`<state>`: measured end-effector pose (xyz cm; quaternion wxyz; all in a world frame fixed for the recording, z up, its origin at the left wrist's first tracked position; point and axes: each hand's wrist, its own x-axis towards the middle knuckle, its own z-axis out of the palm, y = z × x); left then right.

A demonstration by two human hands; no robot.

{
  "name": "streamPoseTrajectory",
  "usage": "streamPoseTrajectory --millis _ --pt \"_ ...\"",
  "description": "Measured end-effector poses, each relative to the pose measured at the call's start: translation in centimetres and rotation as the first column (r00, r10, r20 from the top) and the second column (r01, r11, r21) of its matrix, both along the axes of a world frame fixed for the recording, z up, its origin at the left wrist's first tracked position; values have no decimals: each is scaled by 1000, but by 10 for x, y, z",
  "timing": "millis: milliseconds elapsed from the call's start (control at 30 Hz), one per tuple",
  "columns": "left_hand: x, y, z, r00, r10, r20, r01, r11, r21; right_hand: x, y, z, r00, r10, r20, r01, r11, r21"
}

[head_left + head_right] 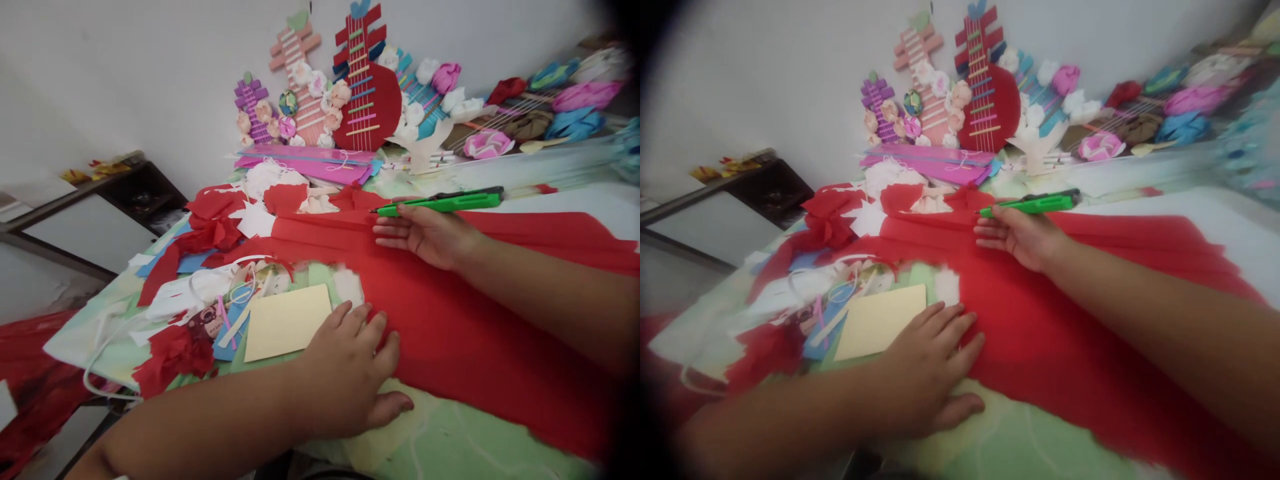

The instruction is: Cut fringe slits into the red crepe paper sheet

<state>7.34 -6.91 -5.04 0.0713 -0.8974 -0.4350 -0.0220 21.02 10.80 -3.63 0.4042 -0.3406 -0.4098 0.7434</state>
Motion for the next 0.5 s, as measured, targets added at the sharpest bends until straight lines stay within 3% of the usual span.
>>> streamPoseTrajectory --millis 200,367,500 --pt "4 -10 1 993 -117 9 114 980 164 -16 -13 10 980 -128 152 127 992 19" --pt "7 -14 2 978 -207 7 205 973 106 -18 -14 13 979 -168 116 164 985 42" --pt "9 -15 0 970 -242 16 239 965 107 -9 -17 18 981 -87 174 92 996 -21"
